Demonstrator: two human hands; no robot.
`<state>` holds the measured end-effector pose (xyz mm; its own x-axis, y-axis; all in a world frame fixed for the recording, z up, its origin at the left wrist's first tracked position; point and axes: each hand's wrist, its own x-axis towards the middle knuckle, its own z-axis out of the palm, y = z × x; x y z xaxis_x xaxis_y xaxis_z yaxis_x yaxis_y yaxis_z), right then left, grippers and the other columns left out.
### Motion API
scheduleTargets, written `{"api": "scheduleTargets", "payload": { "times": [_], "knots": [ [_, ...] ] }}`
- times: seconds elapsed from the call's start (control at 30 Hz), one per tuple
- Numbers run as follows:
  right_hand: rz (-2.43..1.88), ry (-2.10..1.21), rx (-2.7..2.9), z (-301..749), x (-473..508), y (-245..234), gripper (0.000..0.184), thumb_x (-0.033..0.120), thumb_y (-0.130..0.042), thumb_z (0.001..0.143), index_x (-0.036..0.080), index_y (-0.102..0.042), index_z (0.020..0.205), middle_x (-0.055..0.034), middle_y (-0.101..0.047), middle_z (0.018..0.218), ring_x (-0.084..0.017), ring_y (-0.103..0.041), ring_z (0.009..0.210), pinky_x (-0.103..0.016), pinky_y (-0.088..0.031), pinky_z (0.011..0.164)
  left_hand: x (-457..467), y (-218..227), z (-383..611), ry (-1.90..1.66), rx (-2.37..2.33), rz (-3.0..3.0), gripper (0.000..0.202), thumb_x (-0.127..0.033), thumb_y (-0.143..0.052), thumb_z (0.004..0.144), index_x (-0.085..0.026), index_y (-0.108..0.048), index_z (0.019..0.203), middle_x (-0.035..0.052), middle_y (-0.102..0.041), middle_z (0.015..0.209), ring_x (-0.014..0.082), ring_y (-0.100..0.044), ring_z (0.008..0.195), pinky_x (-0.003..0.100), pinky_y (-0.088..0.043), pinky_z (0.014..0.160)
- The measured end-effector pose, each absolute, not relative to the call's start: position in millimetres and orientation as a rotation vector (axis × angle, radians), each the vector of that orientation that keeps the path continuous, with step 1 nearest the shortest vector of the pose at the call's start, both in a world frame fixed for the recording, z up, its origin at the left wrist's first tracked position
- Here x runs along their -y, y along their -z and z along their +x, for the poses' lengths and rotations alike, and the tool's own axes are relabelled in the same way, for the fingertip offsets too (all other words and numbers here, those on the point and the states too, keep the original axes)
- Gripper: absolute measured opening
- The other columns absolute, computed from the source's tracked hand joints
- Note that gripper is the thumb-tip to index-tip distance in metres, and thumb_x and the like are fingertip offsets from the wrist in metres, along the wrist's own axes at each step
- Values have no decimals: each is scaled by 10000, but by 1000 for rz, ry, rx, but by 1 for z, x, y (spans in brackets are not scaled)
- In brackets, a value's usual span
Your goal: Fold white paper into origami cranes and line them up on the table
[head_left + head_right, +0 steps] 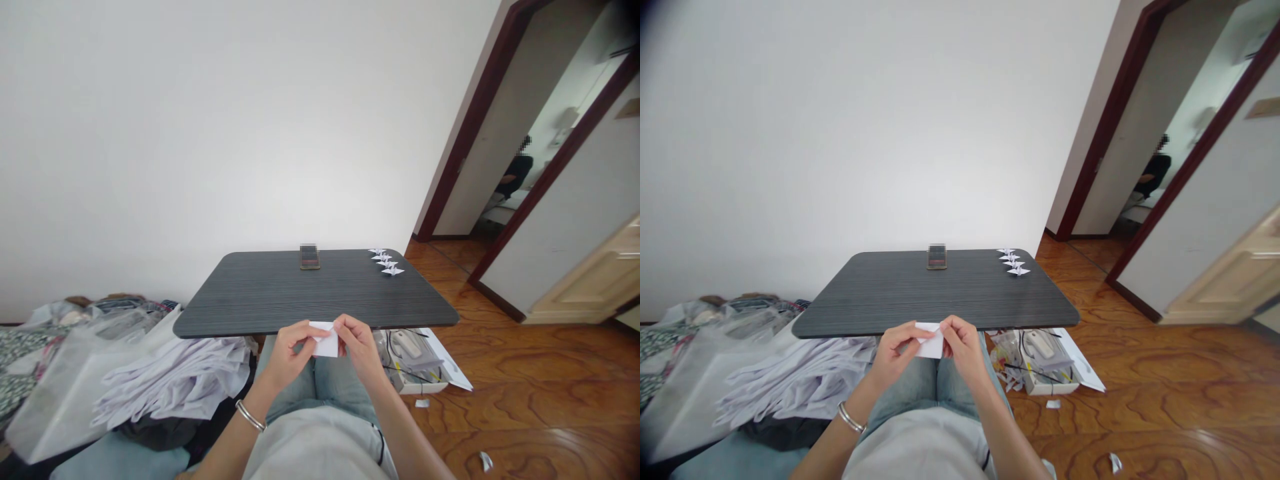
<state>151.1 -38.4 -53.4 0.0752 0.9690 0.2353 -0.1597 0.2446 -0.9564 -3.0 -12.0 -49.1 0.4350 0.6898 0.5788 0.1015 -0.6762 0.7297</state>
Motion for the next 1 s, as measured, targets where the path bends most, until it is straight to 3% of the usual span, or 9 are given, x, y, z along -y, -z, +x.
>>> {"api": "scheduleTargets", "payload": {
  "times": [0.2,0.3,0.53,1.0],
  "knots": [
    [-953,-1051,1136,149,39,54,347,457,-549,784,176,-491,588,69,-398,439,-64,-332,382,-182,-264,381,13,48,-1,-1219,-668,1811,251,-360,-583,780,-134,-688,805,43,-604,694,125,-516,611,215,-401,535],
    [-954,-1048,1133,148,39,53,351,463,-549,782,177,-489,587,69,-395,439,-66,-332,385,-183,-267,380,14,47,3,-1202,-715,1605,245,-362,-609,766,-123,-661,740,24,-590,660,107,-502,581,209,-405,528],
    [-965,-1032,1130,150,38,53,349,475,-538,788,180,-496,604,65,-404,440,-74,-344,390,-193,-273,387,16,44,7,-1069,-681,1393,255,-352,-664,715,-128,-623,827,20,-595,690,105,-516,576,201,-441,479],
    [-1022,-1035,1175,153,31,64,377,498,-550,782,176,-490,594,69,-397,435,-69,-334,388,-195,-250,392,13,50,8,-1056,-813,1522,236,-316,-643,734,-125,-650,872,55,-624,782,129,-556,640,208,-460,505]
  ]
}}
